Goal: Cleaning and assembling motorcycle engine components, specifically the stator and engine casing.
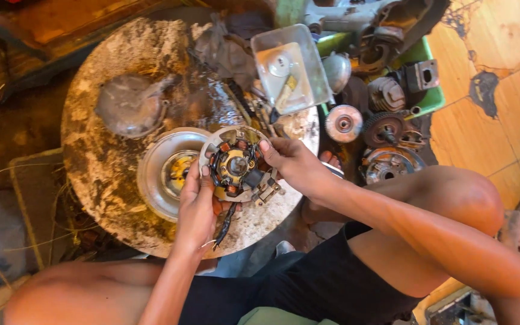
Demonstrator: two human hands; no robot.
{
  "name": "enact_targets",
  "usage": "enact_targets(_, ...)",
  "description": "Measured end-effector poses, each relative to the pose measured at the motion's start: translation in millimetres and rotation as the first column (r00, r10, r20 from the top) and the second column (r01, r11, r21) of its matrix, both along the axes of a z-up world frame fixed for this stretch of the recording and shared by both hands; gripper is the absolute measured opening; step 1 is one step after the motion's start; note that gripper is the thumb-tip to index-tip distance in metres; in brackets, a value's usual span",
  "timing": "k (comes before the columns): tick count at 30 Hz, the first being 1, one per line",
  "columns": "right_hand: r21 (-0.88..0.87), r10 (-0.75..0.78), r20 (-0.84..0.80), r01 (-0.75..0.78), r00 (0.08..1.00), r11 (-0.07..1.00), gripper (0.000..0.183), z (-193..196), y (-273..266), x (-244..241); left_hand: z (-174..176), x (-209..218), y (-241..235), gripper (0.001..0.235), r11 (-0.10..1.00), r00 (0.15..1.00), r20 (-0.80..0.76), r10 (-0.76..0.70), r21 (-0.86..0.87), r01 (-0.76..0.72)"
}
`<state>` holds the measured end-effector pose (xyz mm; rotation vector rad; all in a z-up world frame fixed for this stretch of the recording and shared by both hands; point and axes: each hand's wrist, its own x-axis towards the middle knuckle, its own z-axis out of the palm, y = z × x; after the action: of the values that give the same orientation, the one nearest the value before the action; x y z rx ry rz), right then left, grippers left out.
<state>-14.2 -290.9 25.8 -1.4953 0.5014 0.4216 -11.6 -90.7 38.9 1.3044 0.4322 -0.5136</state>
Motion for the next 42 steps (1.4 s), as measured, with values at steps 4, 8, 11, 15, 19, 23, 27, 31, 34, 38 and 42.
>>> enact_targets(4,0.003,-0.064,-0.004,0.064,0.998,0.998,0.041,5.8,-23.6,-3.6,39.8,2.9,-30.7,0.053,0.996,0.998,-0.013,-0.063,0.067,0.063)
enact_targets(8,-0.076,-0.090,-0.004,0.089,0.996,0.993,0.037,52.6,-48.3,-4.6,67.5,13.2,-57.1,0.055,0.957,0.966,-0.085,-0.246,0.140,0.256)
enact_targets(11,-0.180,-0.076,0.032,0.081,0.997,0.980,0.037,100.3,-66.1,0.1,75.2,25.5,-76.8,0.054,0.950,0.955,-0.021,-0.297,0.098,0.297)
enact_targets(15,-0.270,-0.149,0.085,0.167,0.985,0.948,0.042,121.1,-110.0,0.3,88.9,35.8,-119.6,0.048,0.956,0.942,0.163,-0.292,0.032,0.291)
enact_targets(19,-0.252,-0.143,0.015,0.142,0.990,0.957,0.036,132.6,-165.5,-1.7,64.5,49.7,-169.7,0.047,0.923,0.855,0.366,-0.368,0.029,0.385)
enact_targets(23,-0.189,-0.225,0.195,0.261,0.955,0.946,0.027,105.2,-227.4,-20.6,44.7,55.7,-235.0,0.039,0.878,0.763,0.465,-0.448,0.065,0.475)
enact_targets(27,0.124,-0.484,0.196,0.468,0.853,0.875,0.032,49.6,-276.9,-31.0,-1.2,54.7,-297.5,0.031,0.906,0.835,0.403,-0.376,-0.030,0.423)
enact_targets(31,-0.064,-0.544,0.062,0.547,0.837,0.835,0.035,12.0,-301.8,-44.9,-49.2,49.0,-336.8,0.036,0.894,0.820,0.381,-0.427,0.040,0.447)
enact_targets(34,-0.156,-0.575,-0.120,0.557,0.809,0.816,0.039,-17.7,-311.3,-54.4,-85.9,41.8,-354.4,0.039,0.869,0.848,0.194,-0.494,0.093,0.485)
enact_targets(38,-0.110,-0.594,0.046,0.595,0.803,0.796,0.048,-97.7,-329.5,-67.4,-158.9,44.9,-366.6,0.034,0.903,0.876,0.220,-0.429,0.116,0.413)
enact_targets(42,-0.105,-0.557,-0.053,0.551,0.829,0.828,0.045,-123.6,-330.1,-43.6,-208.8,56.1,-370.7,0.031,0.902,0.912,0.128,-0.390,0.253,0.350)
